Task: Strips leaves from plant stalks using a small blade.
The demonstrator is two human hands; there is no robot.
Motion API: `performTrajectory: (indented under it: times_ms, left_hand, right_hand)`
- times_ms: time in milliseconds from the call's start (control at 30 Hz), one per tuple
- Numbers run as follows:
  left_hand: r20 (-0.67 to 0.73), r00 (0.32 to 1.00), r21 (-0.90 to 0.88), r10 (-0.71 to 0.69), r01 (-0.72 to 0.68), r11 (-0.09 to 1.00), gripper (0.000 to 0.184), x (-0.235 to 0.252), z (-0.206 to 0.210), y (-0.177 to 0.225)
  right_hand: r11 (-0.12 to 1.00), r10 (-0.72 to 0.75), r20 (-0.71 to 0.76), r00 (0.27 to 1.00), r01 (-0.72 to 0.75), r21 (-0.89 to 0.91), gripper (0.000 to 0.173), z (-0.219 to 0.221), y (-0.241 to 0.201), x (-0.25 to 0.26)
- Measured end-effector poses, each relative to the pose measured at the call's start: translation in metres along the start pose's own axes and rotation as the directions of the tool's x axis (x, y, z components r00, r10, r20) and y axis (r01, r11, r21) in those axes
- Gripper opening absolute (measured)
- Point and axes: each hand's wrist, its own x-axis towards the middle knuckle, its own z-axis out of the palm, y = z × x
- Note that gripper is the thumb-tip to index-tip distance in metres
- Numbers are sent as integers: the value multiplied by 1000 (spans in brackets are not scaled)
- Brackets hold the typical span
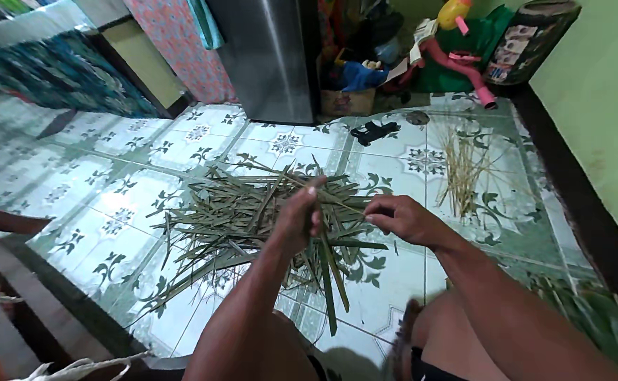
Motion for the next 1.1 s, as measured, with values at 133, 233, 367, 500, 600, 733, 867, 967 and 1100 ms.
performTrajectory:
  times_ms: [133,233,367,500,600,733,867,967,1100]
  left_hand:
    - [54,993,204,-109,96,974,43,-3,28,-16]
    - [46,988,268,-147,130,955,41,-2,31,-17]
    - [-93,995,75,-18,25,997,42,8,4,2]
    - [-84,995,104,-47,55,993,43,8,6,-8]
    - [4,988,261,-155,148,954,42,0,34,-22]
    - [-61,998,51,-36,39,998,42,3,12,-1]
    - [-32,998,22,-60,60,998,43,7,3,-6]
    - [57,990,151,-128,118,981,42,1,25,-16]
    - [-75,995,-28,64,-66,997,40,0,-10,21]
  right_hand:
    - [999,-8,-26,1000,8,33,18,9,-8,1]
    - [998,-58,-69,996,56,-33,18,11,-5,1]
    - [993,-82,-98,992,72,-93,20,2,1,-2]
    - [997,-22,-122,992,12,-82,18,5,-3,-1]
    - [999,-20,-120,993,15,-42,16,11,-5,1]
    - [1000,11,-77,997,-9,28,16,2,-6,-3]
    - [997,25,-71,997,-20,77,15,5,-6,-1]
    - [996,0,-53,999,5,85,15,8,-6,0]
    - [994,-27,-4,1000,28,107,15,-8,-3,-8]
